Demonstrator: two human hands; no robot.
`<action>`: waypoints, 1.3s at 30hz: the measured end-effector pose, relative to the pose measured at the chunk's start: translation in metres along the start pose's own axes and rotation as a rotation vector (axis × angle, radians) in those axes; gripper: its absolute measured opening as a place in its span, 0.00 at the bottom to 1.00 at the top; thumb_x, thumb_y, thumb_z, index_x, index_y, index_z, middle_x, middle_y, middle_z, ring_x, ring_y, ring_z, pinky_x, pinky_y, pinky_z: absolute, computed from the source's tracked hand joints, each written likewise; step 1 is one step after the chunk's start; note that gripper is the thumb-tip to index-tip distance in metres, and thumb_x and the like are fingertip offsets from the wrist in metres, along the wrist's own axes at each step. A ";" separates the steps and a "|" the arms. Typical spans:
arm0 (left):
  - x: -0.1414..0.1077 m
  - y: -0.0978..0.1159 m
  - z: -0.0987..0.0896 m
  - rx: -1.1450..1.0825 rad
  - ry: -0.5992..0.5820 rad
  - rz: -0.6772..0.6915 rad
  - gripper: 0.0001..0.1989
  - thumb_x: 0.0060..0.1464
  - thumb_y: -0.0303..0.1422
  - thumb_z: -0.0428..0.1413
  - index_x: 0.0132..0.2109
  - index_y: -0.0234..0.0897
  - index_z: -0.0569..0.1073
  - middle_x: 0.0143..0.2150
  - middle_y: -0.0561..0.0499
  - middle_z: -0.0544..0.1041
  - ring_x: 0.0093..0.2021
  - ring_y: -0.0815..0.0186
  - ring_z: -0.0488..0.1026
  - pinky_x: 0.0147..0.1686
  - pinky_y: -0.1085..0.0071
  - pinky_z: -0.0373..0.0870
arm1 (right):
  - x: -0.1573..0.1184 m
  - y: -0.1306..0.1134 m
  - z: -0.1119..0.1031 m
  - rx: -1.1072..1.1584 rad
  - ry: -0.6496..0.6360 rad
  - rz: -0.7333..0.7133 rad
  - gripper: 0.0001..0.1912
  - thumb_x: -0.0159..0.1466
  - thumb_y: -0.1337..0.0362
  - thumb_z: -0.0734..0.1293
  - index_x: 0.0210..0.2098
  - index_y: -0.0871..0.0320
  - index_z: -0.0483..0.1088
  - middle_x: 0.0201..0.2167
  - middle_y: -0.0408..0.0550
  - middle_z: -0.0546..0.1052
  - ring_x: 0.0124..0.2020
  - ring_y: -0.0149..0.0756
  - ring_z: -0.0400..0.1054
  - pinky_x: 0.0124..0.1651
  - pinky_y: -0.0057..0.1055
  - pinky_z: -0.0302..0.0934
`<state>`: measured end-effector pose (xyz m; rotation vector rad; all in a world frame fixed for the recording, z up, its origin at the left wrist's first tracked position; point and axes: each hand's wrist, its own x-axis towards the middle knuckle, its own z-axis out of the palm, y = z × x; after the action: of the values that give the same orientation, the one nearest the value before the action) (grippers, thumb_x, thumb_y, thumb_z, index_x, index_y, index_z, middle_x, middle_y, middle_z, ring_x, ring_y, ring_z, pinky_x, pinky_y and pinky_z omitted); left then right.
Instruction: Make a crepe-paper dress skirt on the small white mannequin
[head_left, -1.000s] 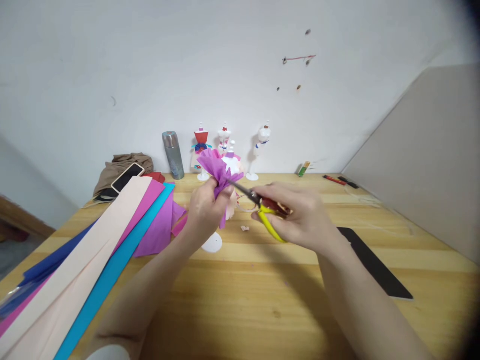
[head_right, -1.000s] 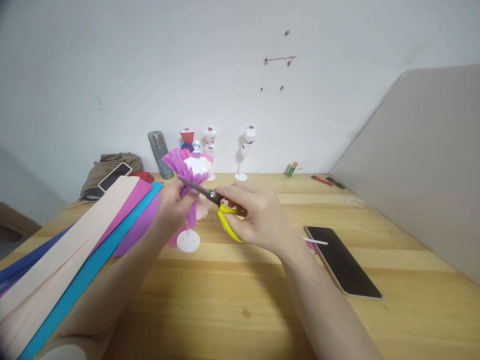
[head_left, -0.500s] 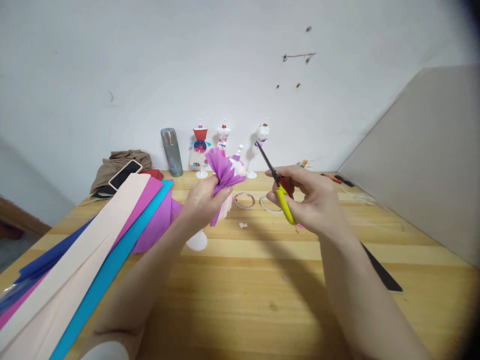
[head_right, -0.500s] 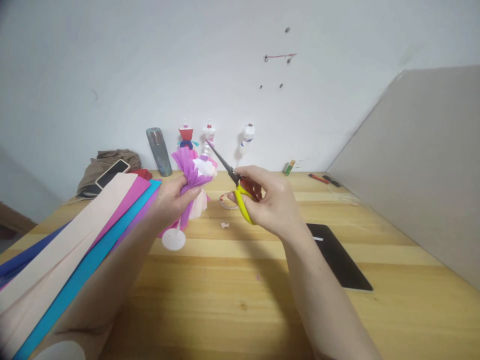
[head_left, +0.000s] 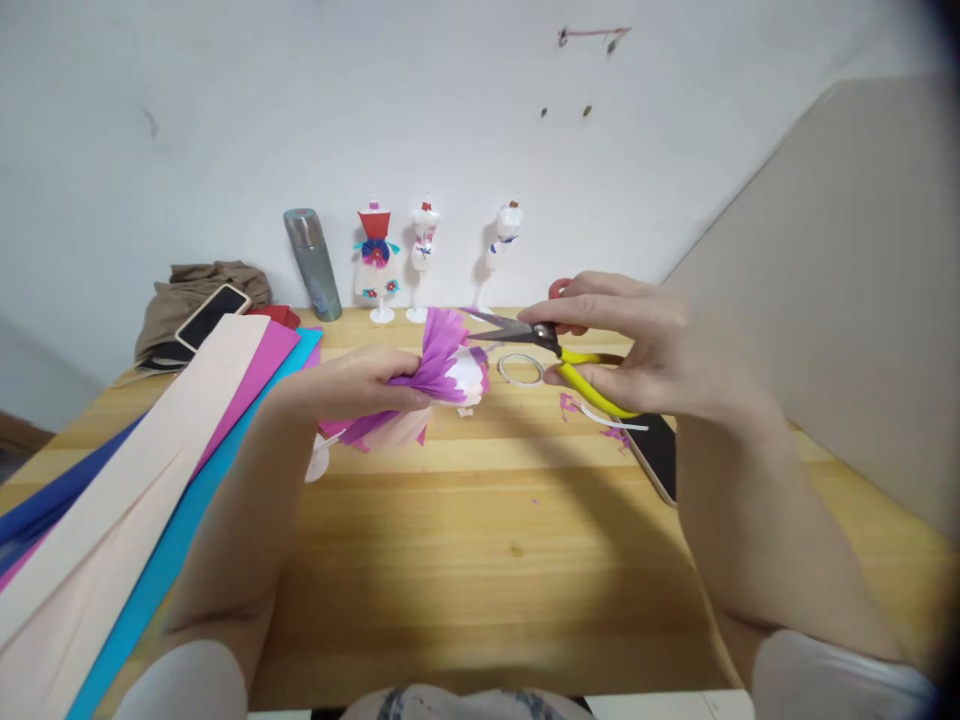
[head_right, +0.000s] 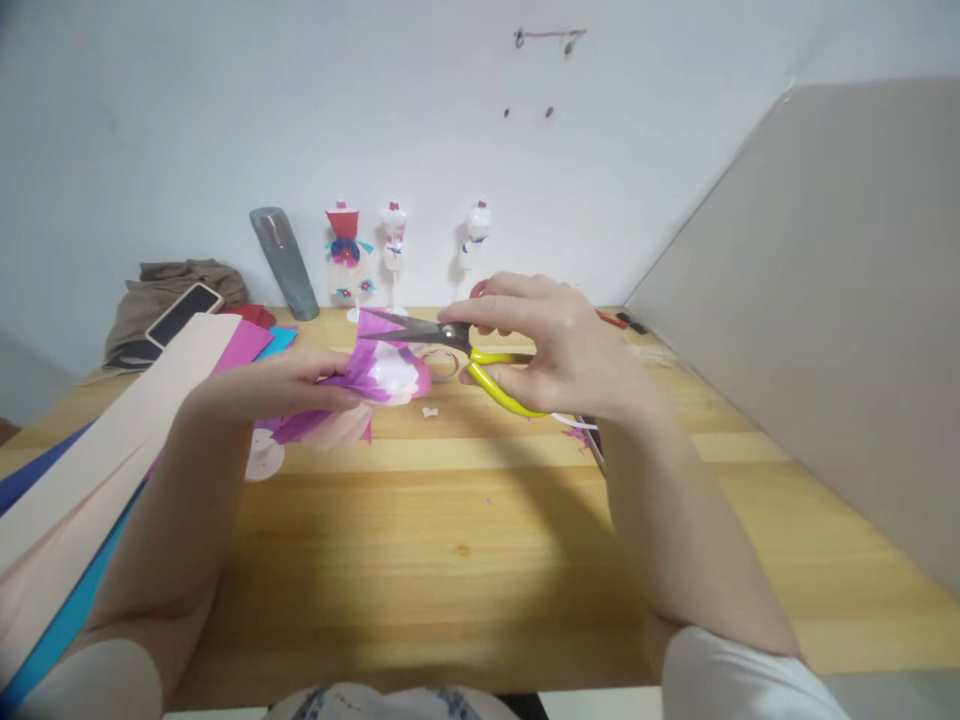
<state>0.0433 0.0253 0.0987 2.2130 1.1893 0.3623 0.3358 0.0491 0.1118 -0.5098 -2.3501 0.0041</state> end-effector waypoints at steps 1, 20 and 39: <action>0.000 0.000 0.000 0.009 -0.036 -0.001 0.14 0.55 0.45 0.55 0.32 0.38 0.72 0.29 0.53 0.71 0.31 0.65 0.68 0.31 0.71 0.63 | -0.001 0.000 0.000 -0.036 -0.017 -0.026 0.14 0.63 0.58 0.68 0.48 0.46 0.76 0.35 0.47 0.77 0.35 0.40 0.71 0.37 0.38 0.64; -0.002 0.006 0.003 0.060 -0.231 0.063 0.15 0.61 0.41 0.52 0.42 0.36 0.78 0.35 0.53 0.77 0.35 0.66 0.69 0.35 0.74 0.61 | -0.002 -0.003 -0.011 -0.495 -0.135 -0.341 0.17 0.67 0.60 0.65 0.54 0.45 0.71 0.36 0.46 0.75 0.37 0.40 0.69 0.40 0.42 0.52; -0.003 0.013 0.002 0.178 -0.344 -0.004 0.15 0.63 0.40 0.49 0.42 0.33 0.74 0.36 0.51 0.76 0.35 0.67 0.70 0.35 0.74 0.63 | 0.010 -0.020 -0.026 -0.679 -0.342 -0.348 0.16 0.74 0.54 0.56 0.52 0.45 0.72 0.38 0.43 0.76 0.43 0.37 0.71 0.45 0.41 0.58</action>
<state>0.0512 0.0164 0.1048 2.3039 1.0694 -0.1291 0.3393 0.0303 0.1406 -0.4253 -2.7202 -0.9600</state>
